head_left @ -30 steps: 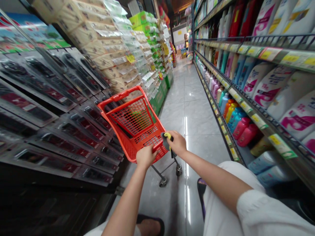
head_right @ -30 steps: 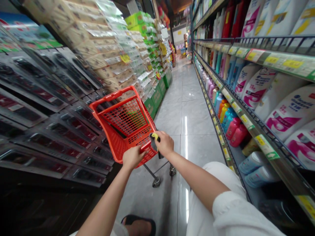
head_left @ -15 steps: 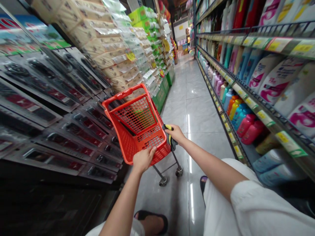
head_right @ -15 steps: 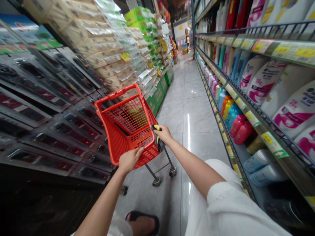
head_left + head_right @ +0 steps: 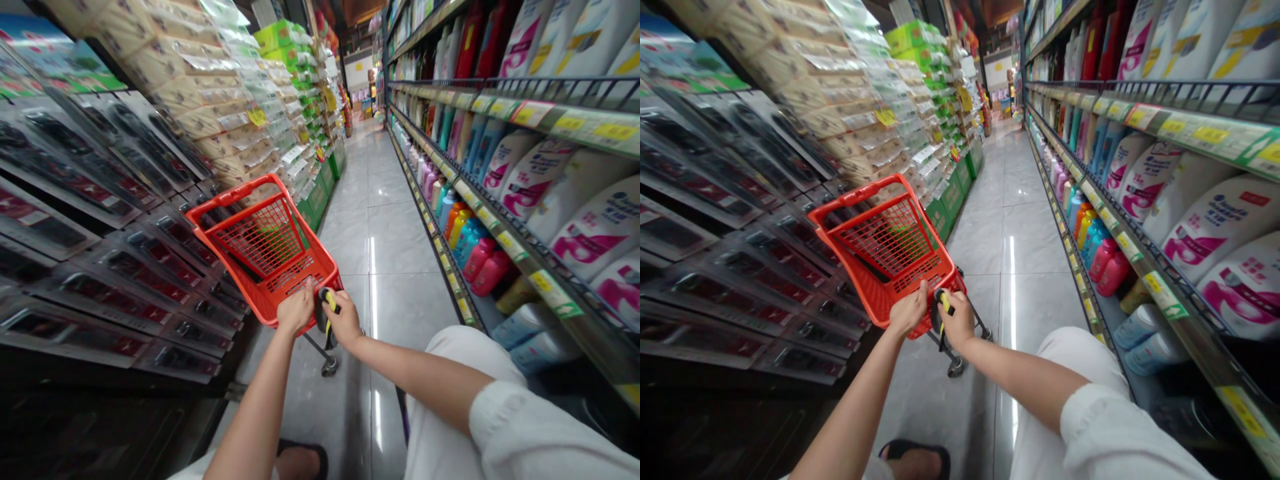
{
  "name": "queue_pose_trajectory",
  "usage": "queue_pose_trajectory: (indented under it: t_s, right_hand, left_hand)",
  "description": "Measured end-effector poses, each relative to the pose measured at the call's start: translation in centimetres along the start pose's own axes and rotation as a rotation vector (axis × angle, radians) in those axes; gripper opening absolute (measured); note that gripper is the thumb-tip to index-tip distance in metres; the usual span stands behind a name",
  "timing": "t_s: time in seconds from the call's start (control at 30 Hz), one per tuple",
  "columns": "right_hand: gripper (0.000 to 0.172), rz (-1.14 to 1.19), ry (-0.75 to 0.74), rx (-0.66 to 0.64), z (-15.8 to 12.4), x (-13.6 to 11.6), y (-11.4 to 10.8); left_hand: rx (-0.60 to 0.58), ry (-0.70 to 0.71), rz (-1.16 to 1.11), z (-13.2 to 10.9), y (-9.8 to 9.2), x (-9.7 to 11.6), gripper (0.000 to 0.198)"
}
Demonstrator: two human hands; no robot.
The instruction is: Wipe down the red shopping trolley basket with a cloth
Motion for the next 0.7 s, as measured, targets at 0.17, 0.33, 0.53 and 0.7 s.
queue_pose_trajectory:
  t_s: [0.17,0.33,0.53,0.7]
  right_hand:
    - [0.035,0.007,-0.051,-0.178,-1.3,0.1,1.6]
    - [0.032,0.055,0.262,0.202,2.4,4.0,-1.5]
    - [0.025,0.234,0.495,0.117,4.6,4.5,-0.7]
    - [0.022,0.25,0.142,0.055,4.0,2.7,-0.2]
  left_hand:
    - [-0.03,-0.026,-0.112,0.4,-0.2,0.5,0.083]
    - [-0.054,-0.02,-0.08,-0.1,-0.3,-1.0,0.077]
    - [-0.081,-0.013,-0.085,-1.0,-0.2,-3.6,0.063]
    - [-0.069,0.004,-0.079,-1.5,0.0,-4.7,0.064]
Point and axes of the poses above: each hand's wrist, its own z-axis towards the middle knuckle, its own y-axis out of the palm, x = y × z, the point moved 3 cm from there along z, towards the middle knuckle, and after that the axes turned 5 degrees about x, right-handed, at the moved point
